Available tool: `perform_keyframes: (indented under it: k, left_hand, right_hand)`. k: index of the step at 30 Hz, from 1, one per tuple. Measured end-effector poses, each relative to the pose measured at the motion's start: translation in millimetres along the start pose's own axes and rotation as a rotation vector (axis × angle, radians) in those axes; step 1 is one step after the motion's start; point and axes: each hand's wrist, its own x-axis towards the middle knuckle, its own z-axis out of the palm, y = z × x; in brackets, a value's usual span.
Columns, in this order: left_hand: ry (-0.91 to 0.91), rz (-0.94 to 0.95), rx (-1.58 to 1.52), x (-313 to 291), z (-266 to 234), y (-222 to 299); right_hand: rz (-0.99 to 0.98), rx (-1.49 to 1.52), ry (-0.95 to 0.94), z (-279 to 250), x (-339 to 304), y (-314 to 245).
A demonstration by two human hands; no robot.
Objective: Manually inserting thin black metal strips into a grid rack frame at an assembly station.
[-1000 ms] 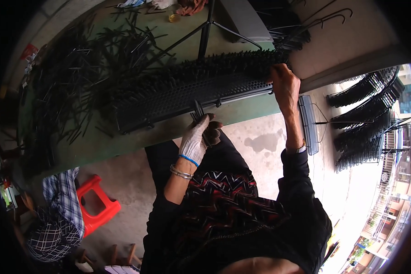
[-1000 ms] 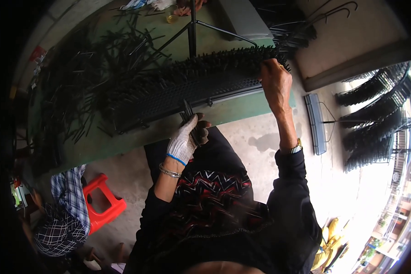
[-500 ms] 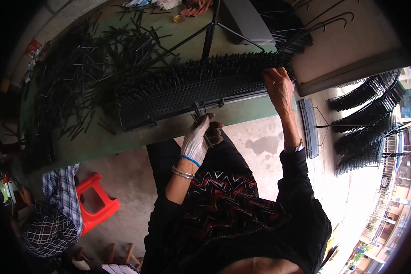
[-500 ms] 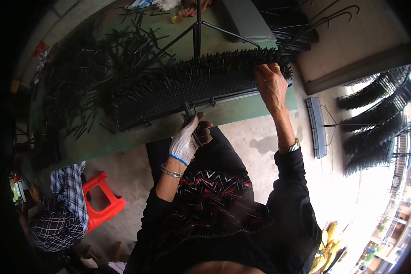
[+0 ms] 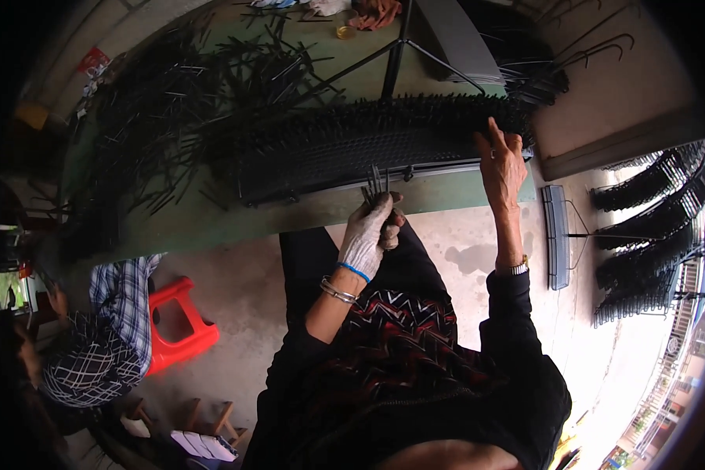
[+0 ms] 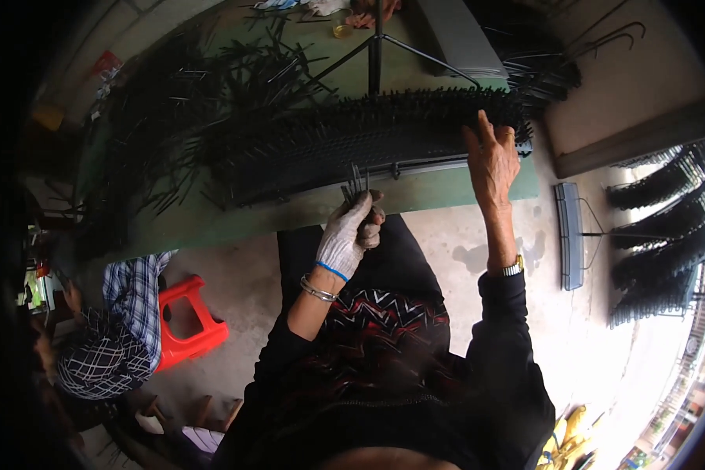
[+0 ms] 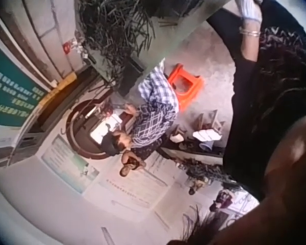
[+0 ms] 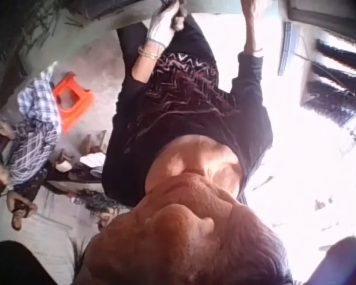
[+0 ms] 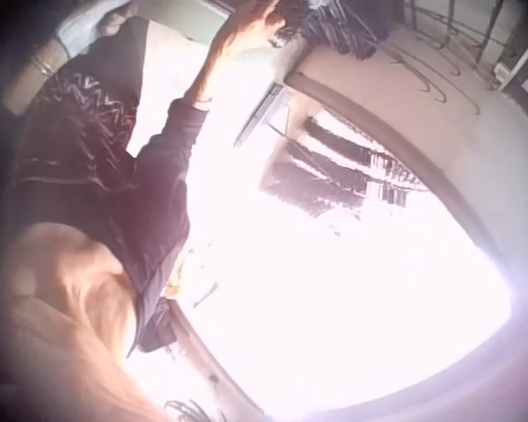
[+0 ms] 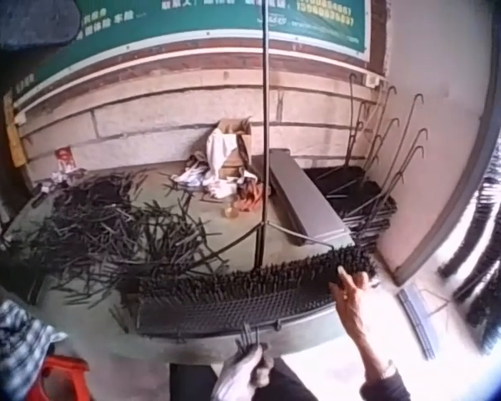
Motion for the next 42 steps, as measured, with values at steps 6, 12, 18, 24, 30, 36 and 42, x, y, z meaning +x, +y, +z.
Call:
perform_keyframes:
  k: [6, 12, 18, 24, 30, 36, 42]
  left_hand:
    - [-0.037, 0.074, 0.001, -13, 1, 4]
    - [-0.053, 0.114, 0.154, -34, 7, 7]
    - [0.005, 0.207, 0.216, -53, -6, 7]
    - [0.02, 0.303, 0.323, -68, -9, 26]
    - [0.148, 0.426, 0.293, -62, -22, 29]
    - [0.117, 0.425, 0.266, -62, -44, 41]
    - [0.329, 0.558, 0.266, -67, -104, 66]
  right_hand:
    - [0.122, 0.952, -0.543, -26, -22, -64]
    - [0.169, 1.1, -0.921, -16, -46, -98]
    - [0.045, 1.2, -0.97, -12, -37, -120]
    - [-0.071, 1.386, -1.067, -9, -26, -147]
    - [-0.144, 1.355, -1.088, -7, -21, -173]
    - [-0.101, 1.317, -1.106, 0, -23, -193]
    - [-0.001, 1.29, -0.968, -9, -21, -216]
